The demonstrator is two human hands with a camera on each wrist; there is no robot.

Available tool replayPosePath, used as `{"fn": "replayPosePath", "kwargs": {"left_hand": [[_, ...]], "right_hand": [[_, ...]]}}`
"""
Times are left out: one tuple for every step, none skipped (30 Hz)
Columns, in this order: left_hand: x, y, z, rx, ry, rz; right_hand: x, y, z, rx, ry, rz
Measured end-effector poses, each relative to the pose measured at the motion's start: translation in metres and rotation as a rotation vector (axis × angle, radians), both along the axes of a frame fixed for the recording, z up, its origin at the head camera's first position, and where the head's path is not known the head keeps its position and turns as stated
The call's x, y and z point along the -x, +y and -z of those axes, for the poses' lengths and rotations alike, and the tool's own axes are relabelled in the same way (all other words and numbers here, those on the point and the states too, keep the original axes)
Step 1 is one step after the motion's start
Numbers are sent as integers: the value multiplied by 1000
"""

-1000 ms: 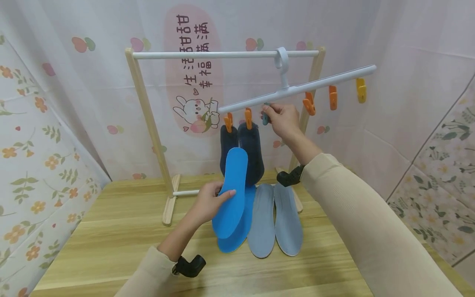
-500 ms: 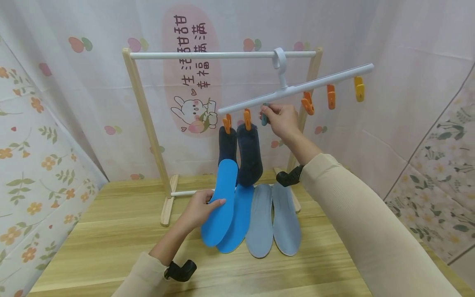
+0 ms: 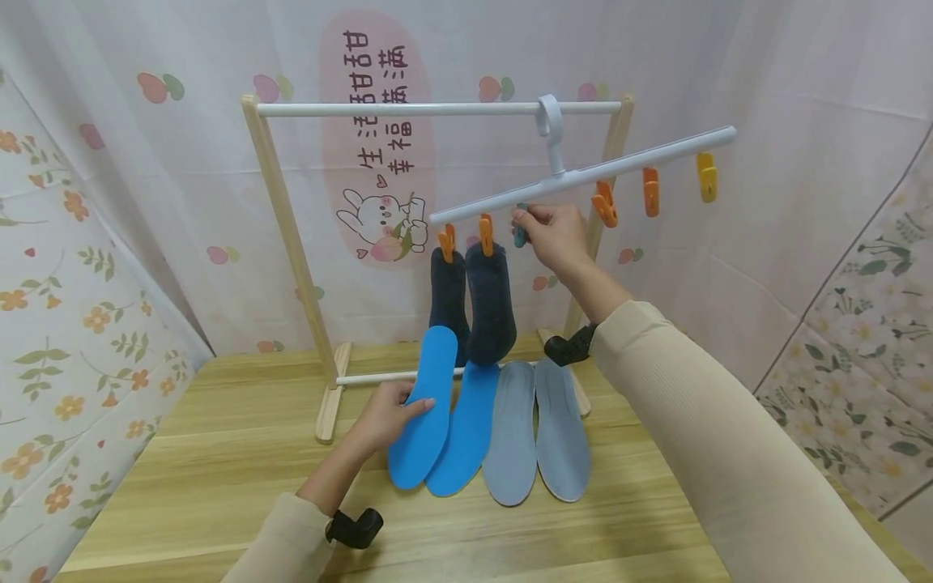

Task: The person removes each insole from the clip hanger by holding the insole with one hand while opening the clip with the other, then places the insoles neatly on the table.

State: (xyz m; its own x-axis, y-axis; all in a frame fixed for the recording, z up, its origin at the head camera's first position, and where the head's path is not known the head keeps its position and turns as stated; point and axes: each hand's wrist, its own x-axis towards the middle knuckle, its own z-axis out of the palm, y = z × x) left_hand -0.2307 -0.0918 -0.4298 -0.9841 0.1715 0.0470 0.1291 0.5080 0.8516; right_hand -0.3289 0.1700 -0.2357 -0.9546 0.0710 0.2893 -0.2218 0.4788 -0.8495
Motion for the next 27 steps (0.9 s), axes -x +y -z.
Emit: {"fn": "replayPosePath", "kwargs": {"left_hand": [[1,-1,2,3,-3,-3],[2,-1,3,8,-7,-6],[3,-1,4,9,-10,-9],[4,-2,6,15,-11,-9],[5,-2,8,19,-15,-8],[7,-2,9,23,-17,-7],[8,-2,11,26,-24,-9],[9,-2,12,30,-27,-7],[10,-2,14,33,-28,-5],[12,-2,15,38,-28,-4],[13,-2,16,38,-31,-5],[13,-1,17,39,-33,-6],[14,-1,18,40,-34,-6],[15,-1,18,40,-34,-6],[15,-1,19,40,-32,-6],[16,-1,19,39,-31,-7],[17,-1,20,38,-30,-6],[17,-1,21,39,-31,-6],[18,-1,21,42,-30,-7],[18,-1,21,45,-30,-7],[19,0,21,49,-30,-7],[19,-1,22,56,-28,-5],[20,0,22,63,-28,-5],[20,0,22,70,-29,-4],[20,0,21,76,-28,-2],[21,-1,22,85,-23,3],[21,-1,21,90,-22,5]], "right_hand": [[0,0,0,-4,1,0],[0,0,0,-7,2,-1],[0,0,0,-11,2,0],[0,1,0,-13,2,-2],[0,1,0,-15,1,-1],[1,1,0,-16,2,-2],[0,1,0,-17,1,-2],[1,1,0,-15,1,-3],[1,1,0,-16,1,-3],[1,1,0,-15,1,-5],[1,1,0,-15,2,-6],[1,1,0,-16,3,-7],[1,1,0,-17,3,-8],[1,1,0,-18,6,-9],[1,1,0,-20,8,-10],[1,1,0,-21,10,-10],[1,1,0,-25,11,-9],[1,1,0,-25,11,-9],[1,1,0,-26,12,-8],[1,1,0,-27,12,-7],[1,1,1,-27,13,-6],[1,1,1,-27,13,-4],[0,1,1,-28,13,-3],[0,1,1,-27,13,-2],[0,1,1,-27,16,-2],[0,1,1,-27,17,-1],[0,1,1,-26,19,-1]]}}
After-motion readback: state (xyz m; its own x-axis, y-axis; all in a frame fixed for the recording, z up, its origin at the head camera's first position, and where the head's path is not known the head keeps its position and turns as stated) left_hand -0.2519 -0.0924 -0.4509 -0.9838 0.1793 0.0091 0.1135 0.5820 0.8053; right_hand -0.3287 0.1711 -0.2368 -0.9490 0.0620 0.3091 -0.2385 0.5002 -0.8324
